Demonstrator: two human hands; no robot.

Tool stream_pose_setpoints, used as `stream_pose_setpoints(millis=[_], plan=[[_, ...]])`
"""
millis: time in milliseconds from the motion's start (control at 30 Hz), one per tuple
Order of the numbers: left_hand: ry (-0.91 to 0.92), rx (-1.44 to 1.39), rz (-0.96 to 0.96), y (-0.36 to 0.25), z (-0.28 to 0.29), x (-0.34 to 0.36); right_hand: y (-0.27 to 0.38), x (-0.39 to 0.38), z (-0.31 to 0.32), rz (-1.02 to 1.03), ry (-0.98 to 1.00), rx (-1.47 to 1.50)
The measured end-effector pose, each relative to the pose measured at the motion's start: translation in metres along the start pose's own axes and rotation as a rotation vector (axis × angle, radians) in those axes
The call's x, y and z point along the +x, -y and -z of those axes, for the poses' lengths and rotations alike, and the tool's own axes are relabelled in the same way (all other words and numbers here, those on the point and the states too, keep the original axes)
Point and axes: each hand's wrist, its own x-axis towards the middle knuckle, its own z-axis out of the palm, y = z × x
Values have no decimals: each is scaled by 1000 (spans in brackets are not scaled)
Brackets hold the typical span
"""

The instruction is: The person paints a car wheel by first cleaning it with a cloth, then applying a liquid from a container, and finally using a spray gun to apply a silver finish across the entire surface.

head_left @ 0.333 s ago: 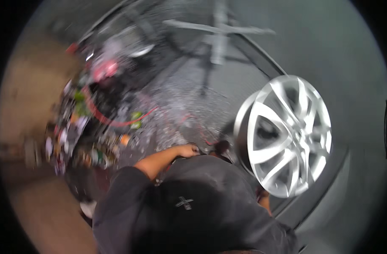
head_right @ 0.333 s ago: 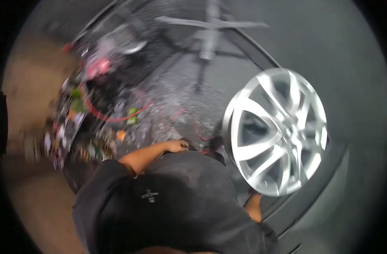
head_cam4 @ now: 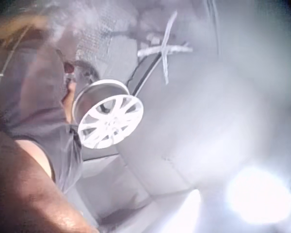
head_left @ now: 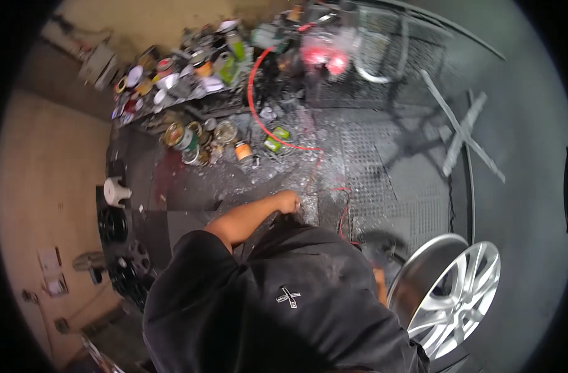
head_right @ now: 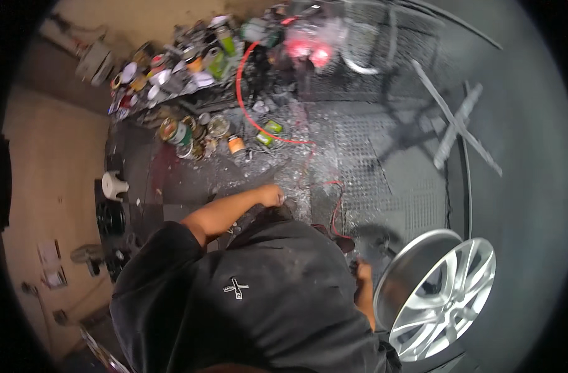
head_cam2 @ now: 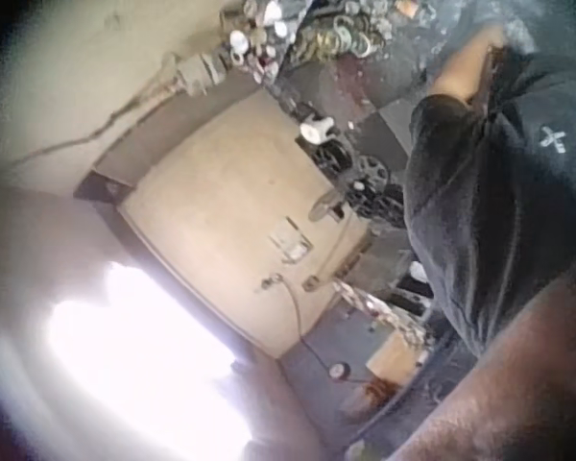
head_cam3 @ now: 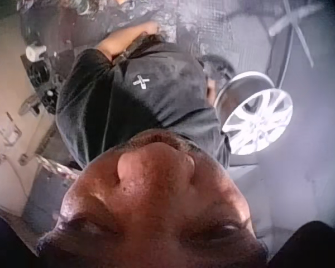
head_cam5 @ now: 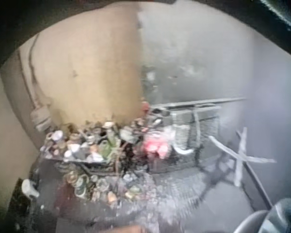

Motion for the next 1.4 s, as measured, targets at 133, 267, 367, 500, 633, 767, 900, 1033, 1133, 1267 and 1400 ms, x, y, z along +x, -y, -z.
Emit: stream_pose_setpoints(millis=[133, 267, 367, 500, 633, 767, 900, 1033, 1133, 1267, 1400], plan=[[-652, -117, -7, 112, -7, -53, 179, 58, 73, 89, 72, 415], [-859, -222, 488, 208, -46, -140, 334, 75, 62, 131, -95, 367], [-842, -327, 756, 243, -104, -185, 401, 95, 39, 257, 11, 166], [-866, -497, 1137, 222, -197, -206, 444, 122, -15, 279, 208, -28], [-807, -733, 1081, 148, -180, -168, 424, 202, -35, 306, 326, -298], [-731, -694, 978, 105, -156, -150, 442, 228, -57, 297, 533, -359], [-772, -420, 770, 106, -95, -145, 485, 216, -85, 190, 459, -297], [-858, -664, 792, 100, 12, -156, 534, 207, -120, 272, 449, -255], [-856, -645, 762, 125, 42, -155, 578, 191, -179, 413, 509, -157], [-674, -493, 569, 187, 65, -155, 636, 205, -273, 906, 485, -242], [-607, -571, 602, 262, 62, -183, 748, 106, -356, 794, 559, -136]])
